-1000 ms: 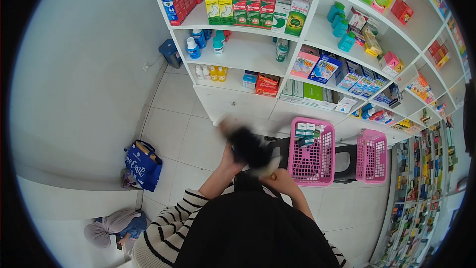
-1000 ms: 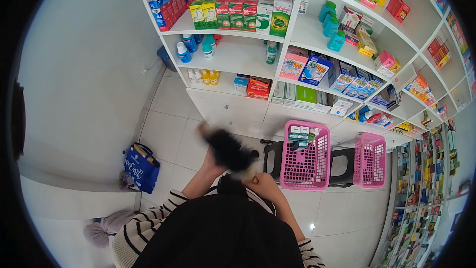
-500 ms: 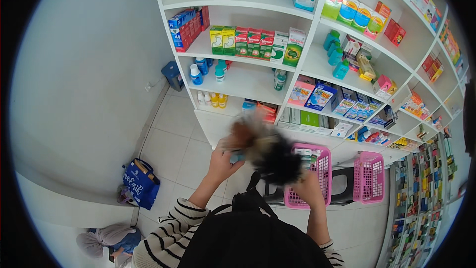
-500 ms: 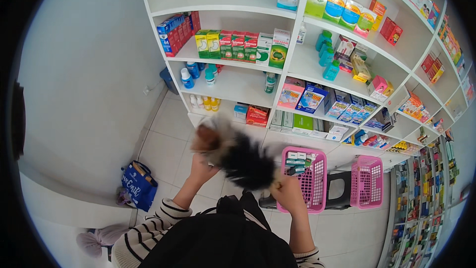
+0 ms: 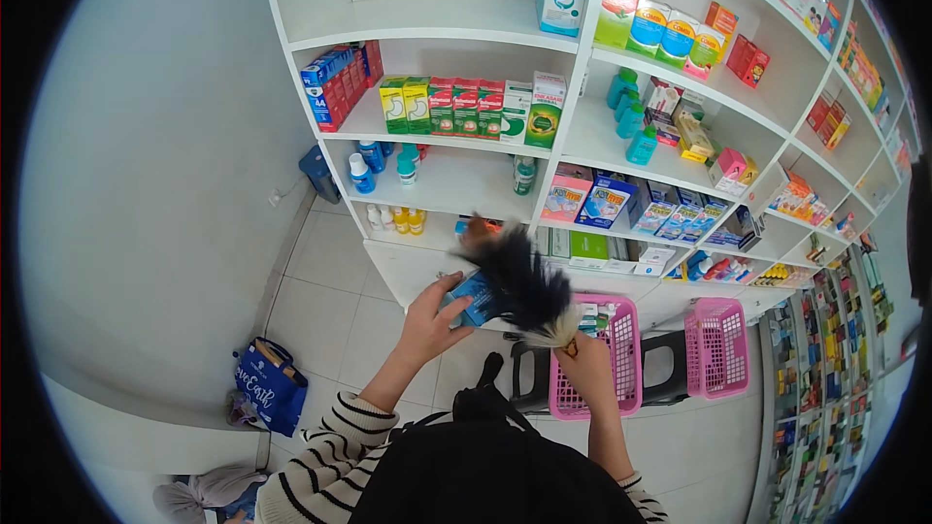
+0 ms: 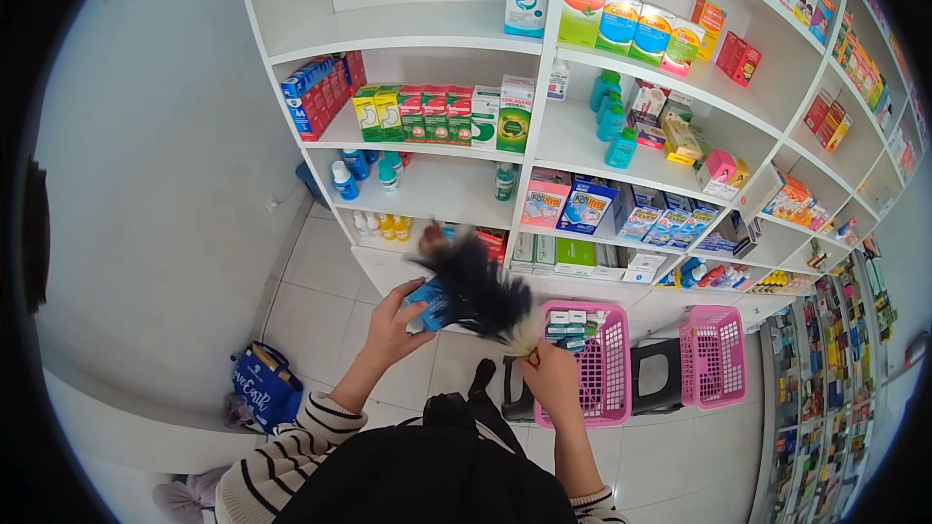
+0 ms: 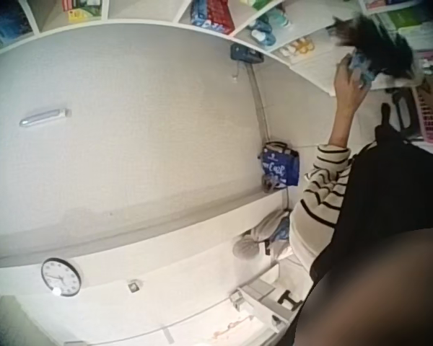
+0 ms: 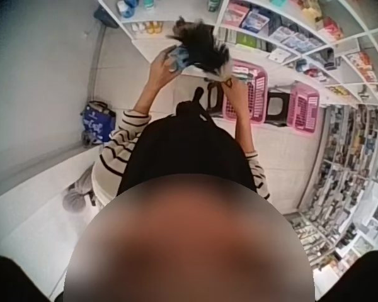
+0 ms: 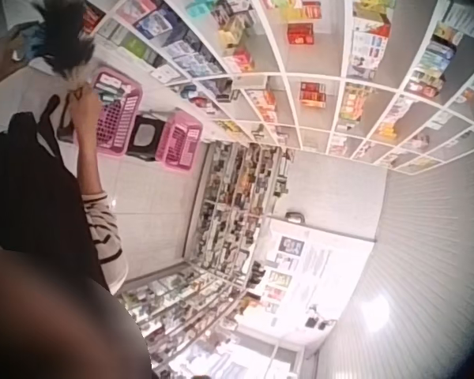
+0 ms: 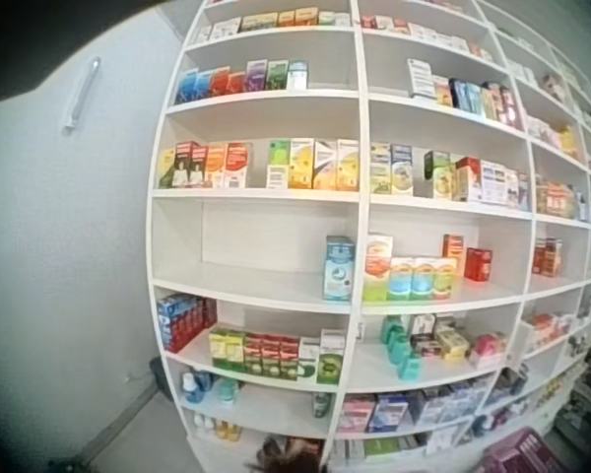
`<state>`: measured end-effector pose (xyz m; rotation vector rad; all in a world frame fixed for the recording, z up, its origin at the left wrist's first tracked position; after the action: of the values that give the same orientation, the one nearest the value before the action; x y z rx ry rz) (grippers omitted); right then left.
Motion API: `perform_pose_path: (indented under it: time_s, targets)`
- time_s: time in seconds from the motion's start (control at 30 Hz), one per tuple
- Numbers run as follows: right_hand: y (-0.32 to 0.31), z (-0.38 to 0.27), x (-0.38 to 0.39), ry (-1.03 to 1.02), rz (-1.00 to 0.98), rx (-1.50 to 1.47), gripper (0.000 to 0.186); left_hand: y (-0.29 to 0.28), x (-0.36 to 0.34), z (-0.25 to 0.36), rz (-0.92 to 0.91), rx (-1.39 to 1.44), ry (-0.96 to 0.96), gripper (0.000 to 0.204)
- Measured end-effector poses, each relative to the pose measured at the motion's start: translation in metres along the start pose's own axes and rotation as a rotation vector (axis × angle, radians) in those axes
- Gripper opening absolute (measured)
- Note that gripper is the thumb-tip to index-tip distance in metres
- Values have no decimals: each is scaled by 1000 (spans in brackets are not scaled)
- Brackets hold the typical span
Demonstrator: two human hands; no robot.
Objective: Dusting and organizing medicine boxes on pharmacy shelves using a feather duster.
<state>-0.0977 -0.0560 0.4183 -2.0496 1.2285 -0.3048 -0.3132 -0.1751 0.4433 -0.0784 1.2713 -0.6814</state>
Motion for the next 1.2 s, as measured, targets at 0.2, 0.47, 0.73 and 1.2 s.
perform_pose_path:
  time_s: [0.2, 0.47, 0.73, 1.2]
  targets:
    - [-3, 1, 3, -47, -102, 11, 16, 23, -5, -4, -134, -17, -47, 54]
    - [-13, 29, 6, 34, 80, -36, 16, 44, -13, 3, -173, -49, 173, 46]
    - [-73, 168, 64, 439, 533, -79, 18, 2, -89, -15, 184, -46, 199, 72]
    - [-38, 221, 124, 748, 513, -179, 22, -54, -337, -75, 643, 317, 54, 71]
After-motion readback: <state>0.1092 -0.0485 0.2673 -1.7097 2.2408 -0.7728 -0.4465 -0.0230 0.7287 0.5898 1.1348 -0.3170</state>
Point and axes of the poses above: each hand's wrist, its own x-axis away from the middle knuckle, its own y-axis out of the palm, z = x × y, the point moved 6 cm from there along -x, towards the middle knuckle, and after that the axes turned 6 degrees about z, right-handed, at the moved point
